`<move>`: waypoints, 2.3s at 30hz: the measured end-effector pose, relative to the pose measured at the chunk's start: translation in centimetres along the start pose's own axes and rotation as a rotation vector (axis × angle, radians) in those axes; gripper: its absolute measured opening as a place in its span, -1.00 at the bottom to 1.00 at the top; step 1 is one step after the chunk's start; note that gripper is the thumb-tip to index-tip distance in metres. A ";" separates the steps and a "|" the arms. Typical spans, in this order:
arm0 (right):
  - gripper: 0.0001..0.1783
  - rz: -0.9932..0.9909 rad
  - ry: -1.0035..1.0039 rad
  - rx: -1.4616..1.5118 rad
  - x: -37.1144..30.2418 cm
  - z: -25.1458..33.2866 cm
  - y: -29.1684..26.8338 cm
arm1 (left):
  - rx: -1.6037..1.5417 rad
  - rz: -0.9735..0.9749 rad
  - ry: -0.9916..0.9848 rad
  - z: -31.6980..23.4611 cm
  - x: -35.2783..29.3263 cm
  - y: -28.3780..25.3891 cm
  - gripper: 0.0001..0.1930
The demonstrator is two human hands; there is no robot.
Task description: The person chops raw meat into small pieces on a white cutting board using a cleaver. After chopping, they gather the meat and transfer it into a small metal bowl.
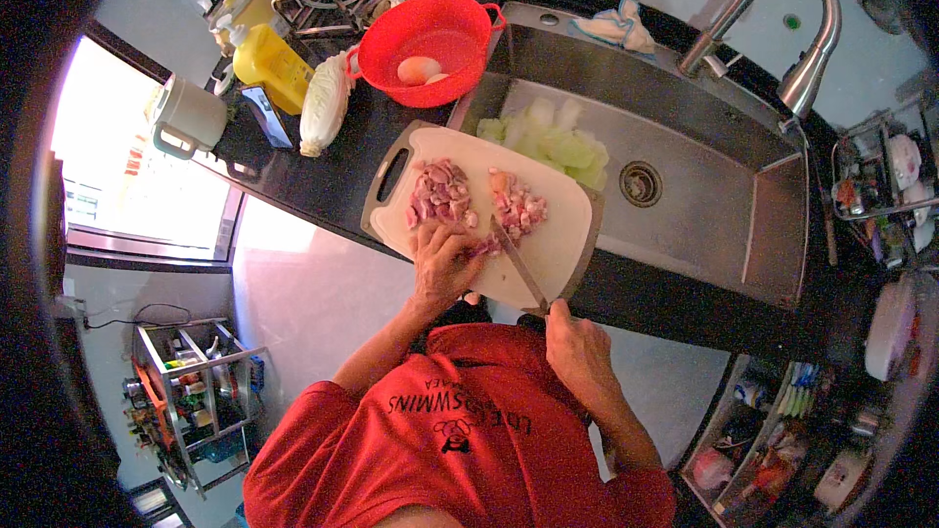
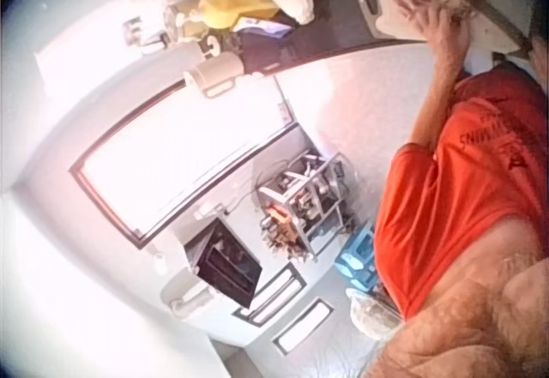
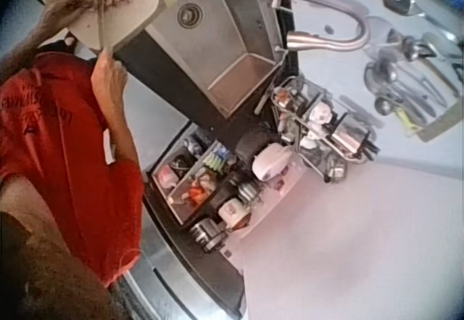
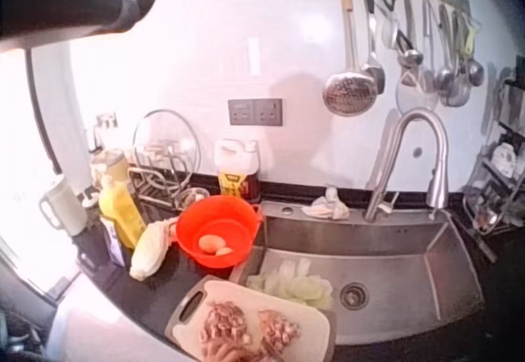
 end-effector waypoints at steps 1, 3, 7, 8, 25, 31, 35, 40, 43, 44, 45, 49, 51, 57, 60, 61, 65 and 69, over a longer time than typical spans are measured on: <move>-0.83 -0.020 -0.013 -0.025 0.2 -0.1 0.0 | -0.015 -0.019 0.011 0.1 -0.2 -0.2 -0.72; -0.82 -0.060 -0.037 -0.074 0.7 -0.3 -0.1 | -0.032 -0.037 0.013 0.5 -0.3 -0.4 -0.71; -0.83 -0.101 -0.055 -0.042 0.8 -0.2 -1.1 | -0.053 -0.010 -0.017 0.9 -0.4 -0.3 -0.68; -0.84 -0.121 -0.044 -0.014 0.6 -0.4 -1.3 | -0.065 0.008 -0.019 0.9 -0.4 -0.2 -0.67; -0.81 -0.207 0.058 0.298 -0.5 -0.6 -0.9 | -0.212 0.047 0.123 -0.1 1.2 -0.9 -0.72; -0.80 -0.268 0.078 0.292 -0.6 -0.5 -2.3 | 0.012 -0.063 0.031 2.6 5.2 -2.9 -0.78; -0.80 -0.309 0.079 0.310 -0.8 -1.5 -2.6 | 0.139 0.005 0.036 1.8 5.8 -3.7 -0.77; -0.81 -0.291 0.115 0.325 -0.9 -2.8 -2.8 | 0.145 -0.094 0.024 0.6 7.8 -2.9 -0.89; -0.81 -0.279 0.088 0.326 -0.7 -2.8 -3.4 | 0.231 -0.035 0.061 -0.5 9.3 0.9 -0.78; -0.81 -0.286 0.072 0.324 -0.7 -2.7 -3.7 | 0.262 0.048 0.018 -0.3 9.6 2.1 -0.78; -0.82 -0.293 0.056 0.322 -0.7 -2.7 -4.0 | 0.292 0.132 -0.025 0.0 9.7 3.1 -0.78; -0.82 -0.282 0.043 0.327 -1.1 -4.1 -4.1 | 0.206 0.242 -0.114 1.2 9.3 3.9 -0.77; -0.83 -0.291 0.032 0.359 -1.2 -4.6 -4.1 | -0.114 0.343 -0.243 2.9 8.5 4.3 -0.76; -0.84 -0.252 0.009 0.347 -0.6 -5.3 -4.5 | -0.690 0.411 -0.567 2.4 8.1 3.1 -0.75; -0.83 -0.244 -0.032 0.324 -0.3 -5.1 -4.7 | -0.783 0.401 -0.618 2.8 7.7 2.7 -0.75; -0.83 -0.232 -0.028 0.328 -0.2 -5.1 -4.7 | -0.822 0.381 -0.617 2.6 7.7 2.4 -0.76; -0.83 -0.217 -0.038 0.316 0.1 -4.9 -4.6 | -0.943 0.439 -0.733 2.1 6.9 2.1 -0.76; -0.83 -0.225 -0.084 0.306 0.2 -4.4 -4.4 | -1.170 0.380 -0.772 2.3 5.9 2.8 -0.78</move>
Point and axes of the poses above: each hand's wrist, its own x-axis towards the middle knuckle, its own y-axis out of the palm, z = x × y, the point moved 9 cm from there along x, towards the middle knuckle, and after that the axes turned 2 degrees about x, right-handed, at the moved point
